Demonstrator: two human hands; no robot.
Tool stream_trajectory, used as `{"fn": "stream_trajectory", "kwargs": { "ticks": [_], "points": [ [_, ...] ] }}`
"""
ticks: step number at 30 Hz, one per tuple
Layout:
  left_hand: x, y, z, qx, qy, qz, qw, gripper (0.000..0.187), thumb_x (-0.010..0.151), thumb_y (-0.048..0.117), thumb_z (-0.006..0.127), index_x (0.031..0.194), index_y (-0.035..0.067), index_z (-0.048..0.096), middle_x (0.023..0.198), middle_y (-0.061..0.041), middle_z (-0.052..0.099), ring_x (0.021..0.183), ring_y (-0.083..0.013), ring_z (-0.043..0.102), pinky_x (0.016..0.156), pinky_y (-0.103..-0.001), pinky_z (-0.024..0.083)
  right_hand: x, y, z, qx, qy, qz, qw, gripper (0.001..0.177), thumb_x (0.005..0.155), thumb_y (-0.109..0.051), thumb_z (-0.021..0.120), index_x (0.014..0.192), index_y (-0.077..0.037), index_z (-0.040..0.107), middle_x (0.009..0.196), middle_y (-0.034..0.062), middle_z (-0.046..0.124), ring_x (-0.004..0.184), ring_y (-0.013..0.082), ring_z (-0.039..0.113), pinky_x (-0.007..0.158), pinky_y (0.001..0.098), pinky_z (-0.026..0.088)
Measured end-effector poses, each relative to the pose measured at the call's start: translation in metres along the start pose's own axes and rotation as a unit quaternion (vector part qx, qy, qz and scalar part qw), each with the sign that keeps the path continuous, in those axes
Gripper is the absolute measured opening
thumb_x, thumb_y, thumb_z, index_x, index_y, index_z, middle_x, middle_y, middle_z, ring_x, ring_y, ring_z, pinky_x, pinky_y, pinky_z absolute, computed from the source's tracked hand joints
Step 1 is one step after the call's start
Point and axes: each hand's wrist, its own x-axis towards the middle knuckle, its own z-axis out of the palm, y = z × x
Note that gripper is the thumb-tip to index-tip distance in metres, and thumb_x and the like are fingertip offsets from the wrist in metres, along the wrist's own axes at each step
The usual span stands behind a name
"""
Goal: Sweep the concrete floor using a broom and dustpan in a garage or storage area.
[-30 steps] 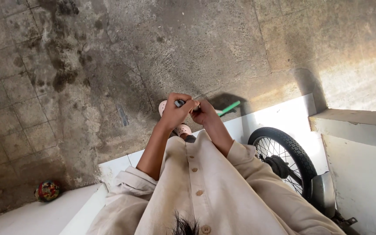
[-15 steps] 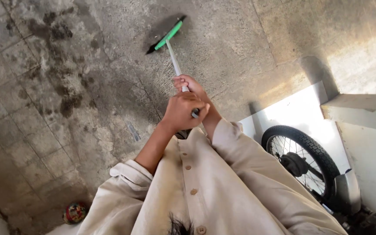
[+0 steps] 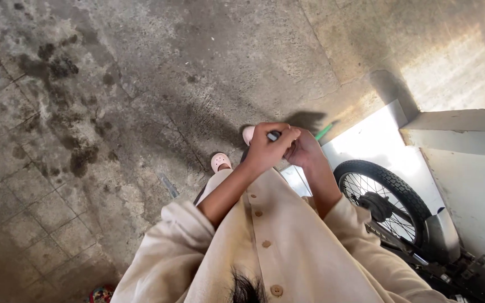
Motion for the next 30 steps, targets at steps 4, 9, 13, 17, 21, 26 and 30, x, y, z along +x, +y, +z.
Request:
{"fn": "stream_trajectory", "kwargs": {
  "ticks": [4, 9, 13, 17, 21, 26, 30],
  "points": [
    [0.027, -0.095, 0.008, -0.001, 0.016, -0.004, 1.0, 0.025, 0.092, 0.013, 0.071, 0.075, -0.004, 0.065, 0.064, 0.001, 0.059, 0.063, -0.0037, 0.052, 0.056, -0.026, 0.042, 0.119, -0.011, -0.136, 0.017, 0.079, 0.015, 0.997, 0.019, 0.103, -0.021, 0.062, 0.086, -0.013, 0.068, 0.077, 0.0001, 0.065, 0.065, 0.0135, 0.06, 0.055, 0.0276, 0.052],
    [0.072, -0.048, -0.004, 0.14, 0.018, 0.057, 0.988, 0.023, 0.091, 0.012, 0.07, 0.077, -0.004, 0.061, 0.066, -0.005, 0.057, 0.063, -0.0091, 0.052, 0.059, -0.029, 0.044, 0.178, -0.04, -0.081, -0.197, -0.062, -0.06, 0.977, 0.022, 0.098, -0.011, 0.052, 0.075, -0.014, 0.053, 0.071, -0.0018, 0.054, 0.064, 0.0113, 0.053, 0.059, 0.032, 0.046],
    [0.122, 0.004, 0.0, 0.288, 0.016, 0.119, 0.95, 0.018, 0.085, 0.011, 0.07, 0.072, 0.001, 0.064, 0.069, -0.011, 0.061, 0.061, -0.0222, 0.06, 0.063, -0.035, 0.048, 0.223, -0.102, -0.007, 0.039, -0.178, 0.155, 0.971, 0.041, 0.104, -0.015, 0.055, 0.066, -0.019, 0.041, 0.06, -0.003, 0.047, 0.052, 0.0114, 0.045, 0.055, 0.0295, 0.041],
    [0.156, 0.012, 0.018, 0.372, 0.012, 0.208, 0.905, 0.017, 0.08, 0.011, 0.071, 0.065, 0.006, 0.064, 0.066, -0.01, 0.062, 0.064, -0.0289, 0.062, 0.061, -0.039, 0.049, 0.207, -0.145, 0.057, 0.045, -0.168, 0.195, 0.965, 0.025, 0.1, -0.015, 0.055, 0.077, -0.017, 0.047, 0.064, -0.0099, 0.046, 0.05, -0.0027, 0.043, 0.048, 0.0204, 0.038],
    [0.167, 0.052, 0.041, 0.29, 0.03, 0.281, 0.914, 0.023, 0.074, 0.005, 0.07, 0.056, 0.005, 0.056, 0.06, -0.008, 0.058, 0.058, -0.0244, 0.058, 0.06, -0.037, 0.047, 0.16, -0.162, 0.1, 0.026, -0.219, 0.173, 0.96, 0.027, 0.103, -0.019, 0.057, 0.078, -0.019, 0.047, 0.064, -0.0134, 0.046, 0.048, -0.0032, 0.044, 0.051, 0.0197, 0.041],
    [0.168, 0.126, 0.044, 0.235, 0.066, 0.294, 0.924, 0.027, 0.076, 0.001, 0.07, 0.054, 0.003, 0.054, 0.054, -0.008, 0.054, 0.05, -0.0204, 0.054, 0.055, -0.034, 0.041, 0.09, -0.173, 0.142, 0.15, -0.193, 0.263, 0.933, 0.026, 0.108, -0.022, 0.053, 0.083, -0.015, 0.049, 0.072, -0.0067, 0.052, 0.061, 0.0043, 0.055, 0.058, 0.0239, 0.048],
    [0.175, 0.127, 0.022, 0.197, 0.114, 0.159, 0.961, 0.028, 0.083, 0.005, 0.069, 0.058, 0.0, 0.057, 0.053, -0.009, 0.055, 0.045, -0.0162, 0.054, 0.049, -0.03, 0.042, 0.117, -0.173, 0.103, 0.073, -0.161, 0.268, 0.947, 0.026, 0.106, -0.022, 0.05, 0.081, -0.014, 0.05, 0.072, -0.0035, 0.055, 0.061, 0.0082, 0.056, 0.062, 0.0255, 0.051]
  ]
}}
